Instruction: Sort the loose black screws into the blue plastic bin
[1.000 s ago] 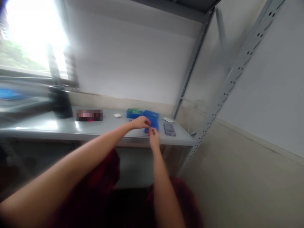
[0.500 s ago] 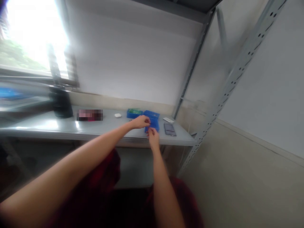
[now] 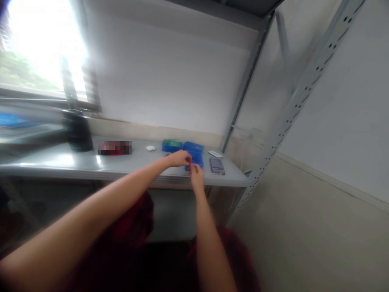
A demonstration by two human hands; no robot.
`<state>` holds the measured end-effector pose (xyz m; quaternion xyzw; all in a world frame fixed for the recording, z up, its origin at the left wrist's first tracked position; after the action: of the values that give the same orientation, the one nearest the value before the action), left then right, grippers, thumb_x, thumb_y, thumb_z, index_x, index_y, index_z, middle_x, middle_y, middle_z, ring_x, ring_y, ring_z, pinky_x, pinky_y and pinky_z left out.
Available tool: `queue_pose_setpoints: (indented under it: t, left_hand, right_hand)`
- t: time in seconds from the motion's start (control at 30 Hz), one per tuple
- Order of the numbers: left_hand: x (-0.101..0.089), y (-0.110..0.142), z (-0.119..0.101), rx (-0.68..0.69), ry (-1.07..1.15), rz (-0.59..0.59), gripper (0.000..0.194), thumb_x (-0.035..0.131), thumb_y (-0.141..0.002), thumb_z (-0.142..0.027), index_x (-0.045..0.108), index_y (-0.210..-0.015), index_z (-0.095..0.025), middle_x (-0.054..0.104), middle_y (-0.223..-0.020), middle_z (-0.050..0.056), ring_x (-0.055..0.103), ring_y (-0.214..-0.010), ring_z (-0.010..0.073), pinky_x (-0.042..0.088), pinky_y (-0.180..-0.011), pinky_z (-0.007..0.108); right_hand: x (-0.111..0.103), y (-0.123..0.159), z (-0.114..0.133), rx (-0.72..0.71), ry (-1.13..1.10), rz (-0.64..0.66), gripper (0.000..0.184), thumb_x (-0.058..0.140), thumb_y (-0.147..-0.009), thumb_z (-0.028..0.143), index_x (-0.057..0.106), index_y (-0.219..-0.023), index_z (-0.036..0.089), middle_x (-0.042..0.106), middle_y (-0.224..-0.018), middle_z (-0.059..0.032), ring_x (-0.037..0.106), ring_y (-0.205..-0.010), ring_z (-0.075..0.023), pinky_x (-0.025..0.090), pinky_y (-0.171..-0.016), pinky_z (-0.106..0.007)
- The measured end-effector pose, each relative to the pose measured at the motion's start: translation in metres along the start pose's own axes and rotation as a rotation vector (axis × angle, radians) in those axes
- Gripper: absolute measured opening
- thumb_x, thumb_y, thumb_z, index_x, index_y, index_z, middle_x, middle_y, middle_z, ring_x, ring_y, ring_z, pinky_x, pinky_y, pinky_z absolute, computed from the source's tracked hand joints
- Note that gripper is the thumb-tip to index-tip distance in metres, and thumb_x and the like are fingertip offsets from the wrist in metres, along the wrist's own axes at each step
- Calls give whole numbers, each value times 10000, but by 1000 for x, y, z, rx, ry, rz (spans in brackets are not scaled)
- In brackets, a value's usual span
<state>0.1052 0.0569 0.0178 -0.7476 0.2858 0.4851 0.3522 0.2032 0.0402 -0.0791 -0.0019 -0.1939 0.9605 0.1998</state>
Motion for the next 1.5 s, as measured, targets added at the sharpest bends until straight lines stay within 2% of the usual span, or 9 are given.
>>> queue_pose_setpoints:
  t: [0.13,0.33,0.6,0.83,1.1,1.2,1.3,1.4,1.5]
  left_hand:
    - [3,-2,2,5,-7,16,215,546,-716,-133,738,-812,-147,709,-783,51,596,-710,158,419,-626,223]
    - [2,-1,10,-26,-5,-14,214,558,-775,-250,729,-855,-149,701,-799,42,594,-718,151,420,-644,216]
    - [1,-1,12,-11,4,-15,216,544,-790,-231,727,-857,-138,699,-800,47,587,-714,149,412,-641,223]
    - [-1,-1,10,-6,0,-34,204,542,-806,-223,719,-851,-131,696,-789,46,589,-716,150,403,-634,231]
    - [-2,-5,4,38,153,-69,249,556,-835,-281,725,-911,-115,715,-870,64,618,-782,160,456,-724,243]
    - [-1,-7,7,6,218,-75,268,612,-787,-246,715,-993,-110,719,-931,72,634,-825,163,474,-768,239]
    - [0,-6,6,19,206,-47,225,588,-795,-201,724,-946,-105,720,-898,67,634,-825,165,474,-774,238]
    - [-1,-3,3,38,155,-31,213,545,-830,-191,720,-911,-101,717,-878,67,631,-819,165,467,-765,243]
    - [-4,-1,3,18,123,-70,232,516,-852,-181,699,-966,-96,714,-958,81,632,-866,168,460,-781,241]
  right_hand:
    - [-1,-1,-1,1,-8,6,404,635,-676,601,630,-778,210,633,-672,-27,530,-557,-156,396,-455,-259]
    - [-9,-3,-4,0,-21,-45,433,642,-658,630,626,-767,211,642,-701,-32,546,-573,-160,409,-459,-257]
    - [-12,-4,-6,13,-50,-72,382,649,-678,575,625,-780,208,631,-700,-28,534,-580,-156,405,-468,-256]
    - [-10,-3,-7,24,-39,-62,358,634,-700,551,625,-791,205,635,-719,-32,535,-580,-154,404,-475,-259]
    - [0,-3,-9,58,-123,12,411,685,-645,592,640,-775,204,644,-689,-24,531,-559,-138,378,-449,-236]
    - [1,-3,-10,88,-206,21,421,715,-614,587,641,-774,205,643,-681,-11,532,-550,-125,370,-448,-224]
    - [3,-3,-12,109,-241,34,411,729,-602,573,643,-775,209,648,-679,-5,533,-545,-119,367,-451,-220]
    - [4,-3,-14,118,-208,41,394,713,-624,567,652,-786,213,655,-689,-7,538,-547,-122,371,-451,-225]
    - [0,-3,-14,112,-160,5,372,703,-636,554,652,-777,213,655,-695,-7,542,-555,-128,377,-450,-230]
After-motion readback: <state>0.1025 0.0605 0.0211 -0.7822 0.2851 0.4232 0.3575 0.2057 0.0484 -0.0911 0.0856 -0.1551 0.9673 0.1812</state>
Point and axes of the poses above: each hand's wrist, its own y-axis away from the middle knuckle, its own x-axis out of the palm, z = x × y, the point moved 8 cm from there along -y, towards the middle knuckle
